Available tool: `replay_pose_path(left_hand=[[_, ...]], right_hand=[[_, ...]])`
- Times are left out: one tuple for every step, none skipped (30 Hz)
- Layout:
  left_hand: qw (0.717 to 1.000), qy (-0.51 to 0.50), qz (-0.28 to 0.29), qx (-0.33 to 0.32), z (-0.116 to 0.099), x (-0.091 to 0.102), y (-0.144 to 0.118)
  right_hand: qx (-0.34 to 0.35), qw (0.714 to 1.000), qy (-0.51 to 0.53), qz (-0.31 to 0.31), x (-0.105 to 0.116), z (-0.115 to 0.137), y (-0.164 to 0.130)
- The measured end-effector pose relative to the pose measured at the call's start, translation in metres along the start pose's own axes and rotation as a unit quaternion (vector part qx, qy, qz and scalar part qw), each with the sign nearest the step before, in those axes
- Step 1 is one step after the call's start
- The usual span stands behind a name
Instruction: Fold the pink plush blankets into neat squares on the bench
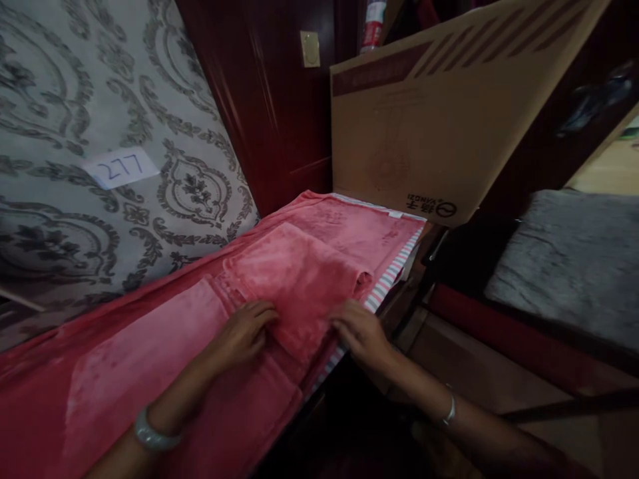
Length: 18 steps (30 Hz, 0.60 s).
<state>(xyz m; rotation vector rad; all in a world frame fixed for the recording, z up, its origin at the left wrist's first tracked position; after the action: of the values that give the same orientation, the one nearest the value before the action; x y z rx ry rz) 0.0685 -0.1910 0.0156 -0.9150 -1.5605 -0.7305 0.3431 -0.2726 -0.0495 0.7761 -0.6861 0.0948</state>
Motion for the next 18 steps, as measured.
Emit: replay_pose_path(left_hand=[[1.000,-0.007,-0.003,-0.002,-0.006,0.002,0.003],[1.000,-0.018,-0.004,-0.006,-0.012,0.004,0.007],[0.999,-0.030,-0.003,-0.013,-0.018,0.004,0.012],[0.999,-0.040,-0.006,-0.018,-0.022,0.004,0.018],[0.999,-0.047,-0.011,-0.021,-0.025,0.003,0.026],[0.998,-0.049,-0.017,-0.020,-0.026,0.003,0.036],[0.998,-0.049,-0.025,-0.016,-0.025,0.002,0.046],[0.998,-0.046,-0.032,-0.007,-0.023,0.003,0.057],[0.998,-0.043,-0.036,0.003,-0.020,0.003,0.069],[0.998,-0.041,-0.037,0.014,-0.017,0.004,0.081],[0.998,-0.040,-0.038,0.028,-0.014,0.005,0.094],[0.998,-0.040,-0.039,0.042,-0.011,0.006,0.105],[0.997,-0.038,-0.038,0.055,-0.010,0.005,0.116],[0.997,-0.034,-0.034,0.067,-0.009,0.003,0.126],[0.996,-0.027,-0.025,0.078,-0.009,-0.001,0.134],[0.996,-0.017,-0.011,0.087,-0.009,-0.007,0.140],[0.996,-0.002,0.007,0.094,-0.010,-0.014,0.145],[0.995,0.017,0.024,0.099,-0.010,-0.023,0.148]], right_hand=[[-0.042,0.997,-0.008,-0.059,0.007,-0.011,-0.003],[-0.083,0.990,-0.022,-0.112,0.014,-0.024,-0.005],[-0.119,0.980,-0.039,-0.152,0.019,-0.037,-0.008],[-0.148,0.971,-0.055,-0.180,0.023,-0.050,-0.010],[-0.168,0.964,-0.069,-0.196,0.027,-0.062,-0.012],[-0.180,0.958,-0.084,-0.205,0.029,-0.072,-0.013],[-0.187,0.955,-0.097,-0.208,0.029,-0.080,-0.012],[-0.191,0.953,-0.111,-0.208,0.029,-0.085,-0.011],[-0.193,0.951,-0.125,-0.206,0.028,-0.088,-0.009],[-0.196,0.949,-0.139,-0.204,0.025,-0.090,-0.007],[-0.198,0.947,-0.151,-0.203,0.023,-0.090,-0.004],[-0.199,0.945,-0.161,-0.203,0.020,-0.089,-0.002],[-0.200,0.944,-0.167,-0.203,0.017,-0.089,0.001],[-0.200,0.943,-0.168,-0.205,0.015,-0.090,0.003],[-0.199,0.944,-0.162,-0.207,0.015,-0.092,0.005],[-0.200,0.945,-0.151,-0.210,0.015,-0.096,0.006],[-0.203,0.945,-0.136,-0.216,0.016,-0.102,0.007],[-0.214,0.943,-0.120,-0.226,0.019,-0.108,0.008]])
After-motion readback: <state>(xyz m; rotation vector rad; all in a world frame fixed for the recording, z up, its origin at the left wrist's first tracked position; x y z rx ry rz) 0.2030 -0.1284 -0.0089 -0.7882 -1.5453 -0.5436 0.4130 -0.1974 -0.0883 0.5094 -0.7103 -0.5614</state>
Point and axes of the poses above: each hand's wrist, its own y-axis towards the middle knuckle, its own x-axis out of the back of the hand, z = x × y, the point moved 1 cm from there along y, towards the middle knuckle, and after that the axes turned 15 degrees about z, right-handed, at the moved point
